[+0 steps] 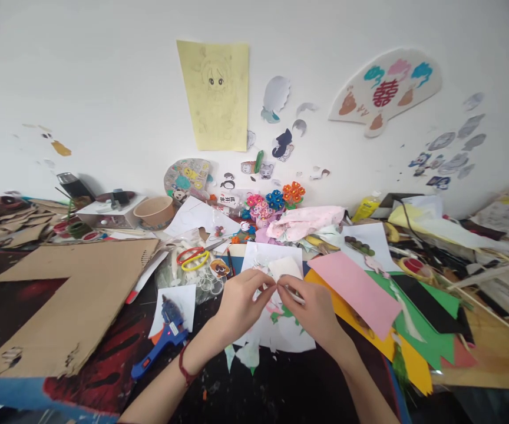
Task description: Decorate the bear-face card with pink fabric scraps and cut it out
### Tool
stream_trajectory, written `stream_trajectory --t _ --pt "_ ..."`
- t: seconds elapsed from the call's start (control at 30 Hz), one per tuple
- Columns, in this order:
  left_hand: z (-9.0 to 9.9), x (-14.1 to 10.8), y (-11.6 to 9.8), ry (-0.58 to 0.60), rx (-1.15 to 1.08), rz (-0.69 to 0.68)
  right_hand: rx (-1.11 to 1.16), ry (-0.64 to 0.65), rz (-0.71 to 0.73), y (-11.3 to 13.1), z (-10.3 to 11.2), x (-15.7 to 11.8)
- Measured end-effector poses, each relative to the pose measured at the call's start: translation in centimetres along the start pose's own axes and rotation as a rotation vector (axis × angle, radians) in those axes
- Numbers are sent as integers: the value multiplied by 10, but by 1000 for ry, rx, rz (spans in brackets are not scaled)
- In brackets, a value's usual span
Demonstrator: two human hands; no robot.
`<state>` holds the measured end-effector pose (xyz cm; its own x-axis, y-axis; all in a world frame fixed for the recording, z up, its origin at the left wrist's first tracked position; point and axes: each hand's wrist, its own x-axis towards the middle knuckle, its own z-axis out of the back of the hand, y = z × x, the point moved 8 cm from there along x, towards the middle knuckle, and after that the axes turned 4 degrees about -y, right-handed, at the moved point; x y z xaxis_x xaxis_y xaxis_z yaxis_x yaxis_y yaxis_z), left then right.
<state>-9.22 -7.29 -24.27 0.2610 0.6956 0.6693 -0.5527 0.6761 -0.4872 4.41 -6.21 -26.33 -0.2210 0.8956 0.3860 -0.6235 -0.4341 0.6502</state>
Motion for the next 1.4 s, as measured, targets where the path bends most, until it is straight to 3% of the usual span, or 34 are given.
stream_trajectory --t 0.3,0.43,0.5,0.57,0.63,0.73,0.83,0.9,0.97,1.13,1.23,1.33,1.4 --pt "1 -15 -41 -86 258 -442 534 162 -81 0 -4 -3" --pt "23 -20 -62 -197 145 -503 639 40 -122 -14 8 -3" --pt "38 -15 -61 -255 -27 -409 742 -30 -157 -25 10 -4" --pt "42 -6 -47 -264 -161 -203 892 42 -162 -26 -1 -7" --pt "25 -1 -24 -144 -311 52 1034 162 -136 -18 -15 -11" --pt "-17 -8 9 43 -661 445 1186 212 -109 -10 -27 -17" --pt "-28 -17 32 -78 -848 672 1246 285 -132 -13 -34 -23" --pt "-25 -20 40 -153 -884 706 1258 383 -127 -16 -38 -27" --pt "-24 -19 43 -154 -876 699 1263 423 -127 -19 -40 -27" --pt "-20 -14 43 -85 -658 556 1166 271 -279 -28 -48 -15" --pt "-2 -11 54 -195 -518 524 1056 228 -272 -29 -48 -1" --pt "23 -9 67 -302 -376 490 777 115 -162 -46 -32 33" --pt "32 -9 73 -298 -334 488 406 -68 -101 -69 -12 64"
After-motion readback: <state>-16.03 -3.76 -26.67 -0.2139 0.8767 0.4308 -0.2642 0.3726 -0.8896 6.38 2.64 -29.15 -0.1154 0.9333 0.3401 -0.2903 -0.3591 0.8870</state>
